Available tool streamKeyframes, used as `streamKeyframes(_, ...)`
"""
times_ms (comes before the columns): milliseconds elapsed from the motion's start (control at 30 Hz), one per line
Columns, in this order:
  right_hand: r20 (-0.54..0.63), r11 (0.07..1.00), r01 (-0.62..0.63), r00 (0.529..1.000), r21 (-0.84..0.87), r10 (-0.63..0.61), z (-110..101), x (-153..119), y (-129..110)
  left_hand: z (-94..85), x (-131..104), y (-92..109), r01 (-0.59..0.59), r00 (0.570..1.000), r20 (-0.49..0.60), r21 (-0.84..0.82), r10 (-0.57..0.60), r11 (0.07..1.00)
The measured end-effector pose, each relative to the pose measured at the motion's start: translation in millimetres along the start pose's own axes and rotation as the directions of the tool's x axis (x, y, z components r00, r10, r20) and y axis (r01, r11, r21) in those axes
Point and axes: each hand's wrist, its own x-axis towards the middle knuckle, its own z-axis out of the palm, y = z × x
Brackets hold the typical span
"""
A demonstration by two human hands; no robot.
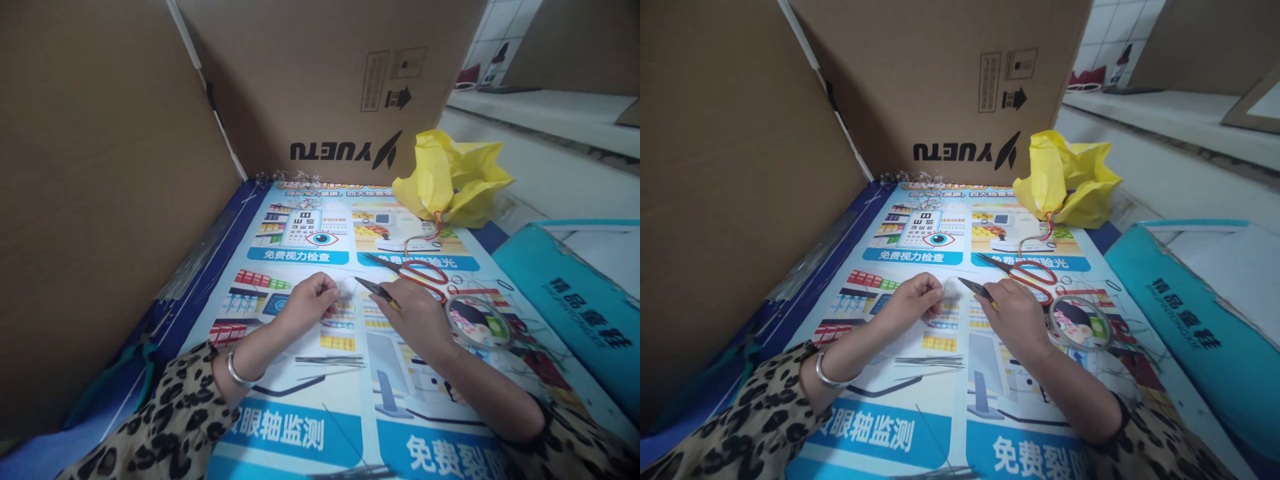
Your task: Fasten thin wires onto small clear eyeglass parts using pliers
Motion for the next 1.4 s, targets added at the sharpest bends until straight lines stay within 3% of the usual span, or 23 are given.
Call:
streamKeyframes(233,0.012,1.000,-0.012,1.000,-0.001,0.012,-0.5,0.4,0.1,3.2,-2.2,7.1,0.060,0.998,0.012,-0.067,-0.060,0.996)
streamKeyframes(467,0.000,1.000,0.001,1.000,0.001,-0.001,-0.9,0.8,-0.2,3.0,0.1,0.8,0.034,0.999,0.025,-0.152,-0.031,0.988)
streamKeyframes(1000,0.004,0.999,0.041,0.999,-0.028,-0.041,0.0,-0.8,0.7,3.2,1.4,0.6,0.066,0.998,0.034,-0.164,-0.061,0.984)
streamKeyframes(1400,-0.013,0.999,0.034,0.999,-0.035,-0.035,0.6,-1.8,0.5,2.7,1.2,3.2,0.073,0.994,-0.068,-0.216,-0.090,0.974)
